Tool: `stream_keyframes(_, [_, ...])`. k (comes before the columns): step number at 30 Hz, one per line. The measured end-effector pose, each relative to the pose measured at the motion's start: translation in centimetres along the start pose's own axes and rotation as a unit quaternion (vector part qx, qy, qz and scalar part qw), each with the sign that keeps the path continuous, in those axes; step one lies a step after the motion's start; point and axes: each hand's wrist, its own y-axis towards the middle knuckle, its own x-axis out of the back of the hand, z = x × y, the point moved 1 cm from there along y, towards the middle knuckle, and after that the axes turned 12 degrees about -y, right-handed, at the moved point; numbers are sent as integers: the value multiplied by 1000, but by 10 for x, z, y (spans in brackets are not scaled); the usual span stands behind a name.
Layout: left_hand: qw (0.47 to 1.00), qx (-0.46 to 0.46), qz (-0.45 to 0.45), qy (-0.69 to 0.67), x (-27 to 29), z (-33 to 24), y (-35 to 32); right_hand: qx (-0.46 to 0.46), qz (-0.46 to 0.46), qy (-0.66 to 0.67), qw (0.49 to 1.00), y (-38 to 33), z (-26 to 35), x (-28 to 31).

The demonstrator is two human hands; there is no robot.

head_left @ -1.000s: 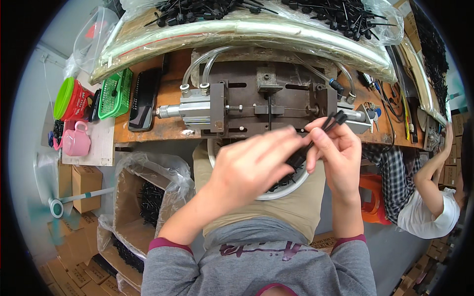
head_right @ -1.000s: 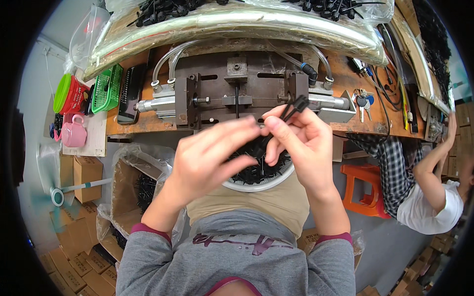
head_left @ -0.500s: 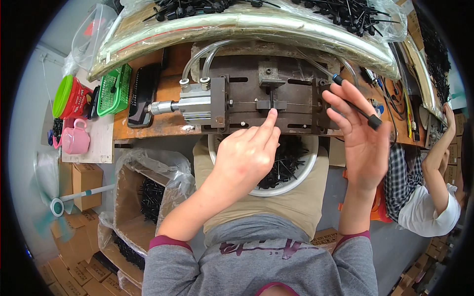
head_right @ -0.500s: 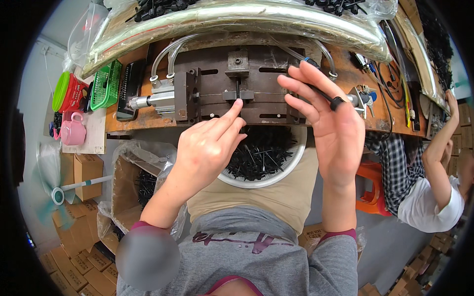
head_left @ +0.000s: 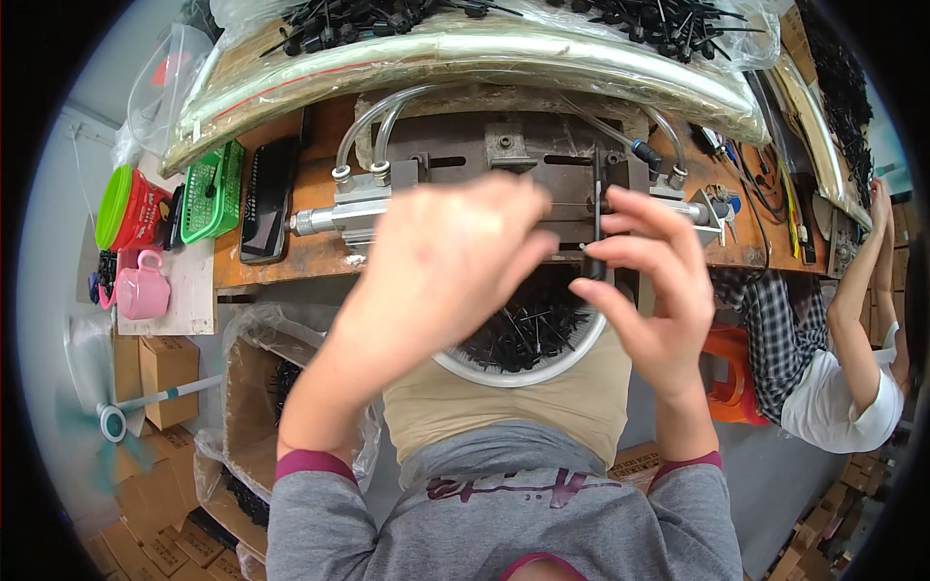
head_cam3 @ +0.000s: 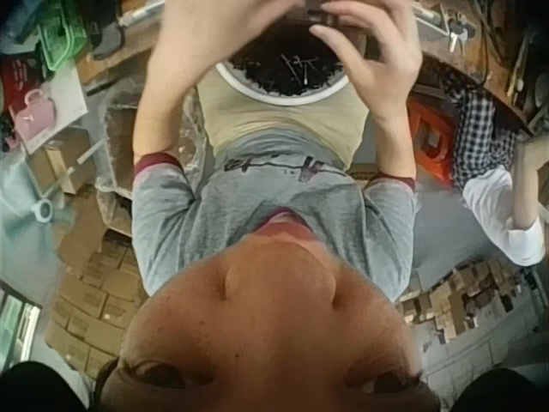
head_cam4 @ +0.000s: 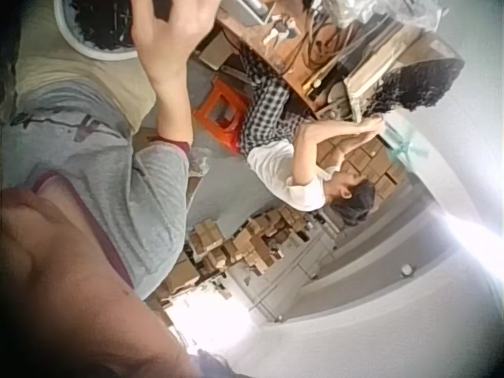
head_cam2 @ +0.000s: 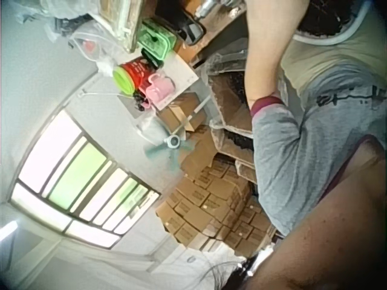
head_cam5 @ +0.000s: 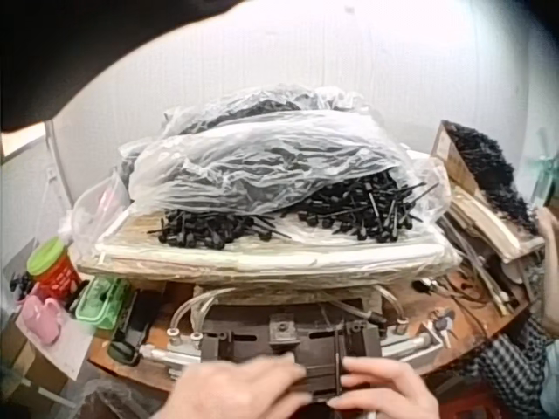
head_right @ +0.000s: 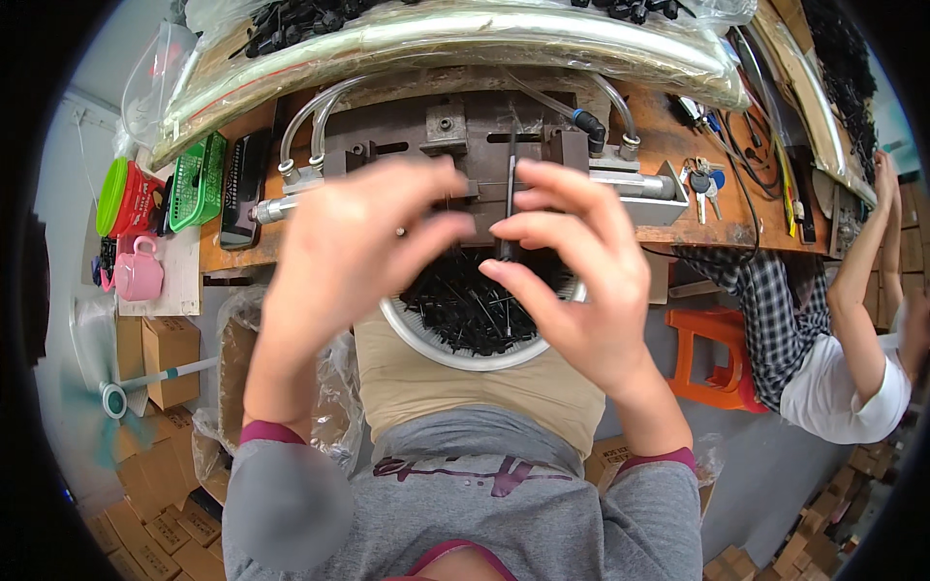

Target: Using a manual fixture to assemble small black plastic electrical or mechanical components.

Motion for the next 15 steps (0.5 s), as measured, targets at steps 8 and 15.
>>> stream_keyframes(8, [981, -54, -183, 40, 26, 63, 153, 135, 61, -204, 968, -11, -2, -41])
stream_keyframes(15, [975, 33, -138, 169, -24, 102, 228, 151, 97, -293, 939, 0, 7, -57])
